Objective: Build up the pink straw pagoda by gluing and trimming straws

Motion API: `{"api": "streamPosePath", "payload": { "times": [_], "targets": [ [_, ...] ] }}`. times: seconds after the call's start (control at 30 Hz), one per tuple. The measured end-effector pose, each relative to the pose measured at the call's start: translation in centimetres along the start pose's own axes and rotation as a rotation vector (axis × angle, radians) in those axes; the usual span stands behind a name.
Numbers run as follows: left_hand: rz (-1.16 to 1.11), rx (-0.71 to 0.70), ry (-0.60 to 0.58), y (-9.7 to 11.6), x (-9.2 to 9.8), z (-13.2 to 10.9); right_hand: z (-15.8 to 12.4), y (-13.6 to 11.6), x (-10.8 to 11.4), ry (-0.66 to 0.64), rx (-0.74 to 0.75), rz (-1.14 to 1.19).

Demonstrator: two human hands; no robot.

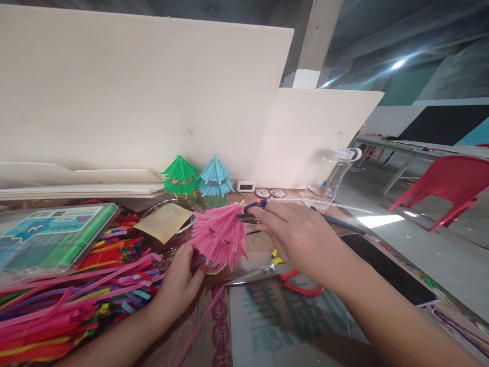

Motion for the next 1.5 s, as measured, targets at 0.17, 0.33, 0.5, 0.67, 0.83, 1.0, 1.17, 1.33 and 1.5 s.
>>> {"api": "streamPosePath", "payload": {
  "times": [0.17, 0.33, 0.5, 0.67, 0.83, 1.0, 1.17, 1.33, 1.5],
  "targets": [
    [-0.003, -0.005, 0.005, -0.42, -0.19, -0.01, -0.08, -0.09, 0.03, 0.004, 0.007, -0.025],
    [0.002, -0.015, 0.009, -0.21, -0.1, 0.02, 0.03, -0.13, 0.03, 0.0, -0.003, -0.015],
    [0.015, 0.001, 0.003, -0.07, -0.04, 0.02, 0.11, -0.03, -0.09, -0.006, -0.002, -0.012],
    [0.018, -0.024, 0.014, -0.01, -0.06, 0.07, 0.03, 0.04, -0.17, 0.002, 0.002, -0.013],
    [0.024, -0.039, 0.015, 0.09, -0.03, 0.09, 0.13, 0.06, -0.15, 0.003, 0.018, -0.023],
    [0.01, -0.027, 0.003, 0.2, 0.09, 0.01, 0.08, 0.0, -0.03, 0.01, 0.03, -0.005],
    [0.012, -0.015, -0.008, -0.02, 0.02, -0.02, -0.03, 0.05, -0.03, 0.015, 0.007, 0.016],
    [0.003, -0.002, -0.003, -0.27, -0.12, 0.06, 0.05, -0.02, -0.01, 0.019, 0.01, 0.011],
    [0.014, -0.016, 0.004, -0.27, -0.13, 0.03, 0.07, 0.02, -0.03, -0.007, -0.008, 0.007]
  ]
}}
Point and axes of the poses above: each hand's wrist, its own z-axis towards the middle knuckle, its own x-axis out of the back of the hand, y = z × x, the point moved 2 cm from there along z, towards the middle knuckle, and after that the axes turned 15 degrees about x, right-handed, at the moved point
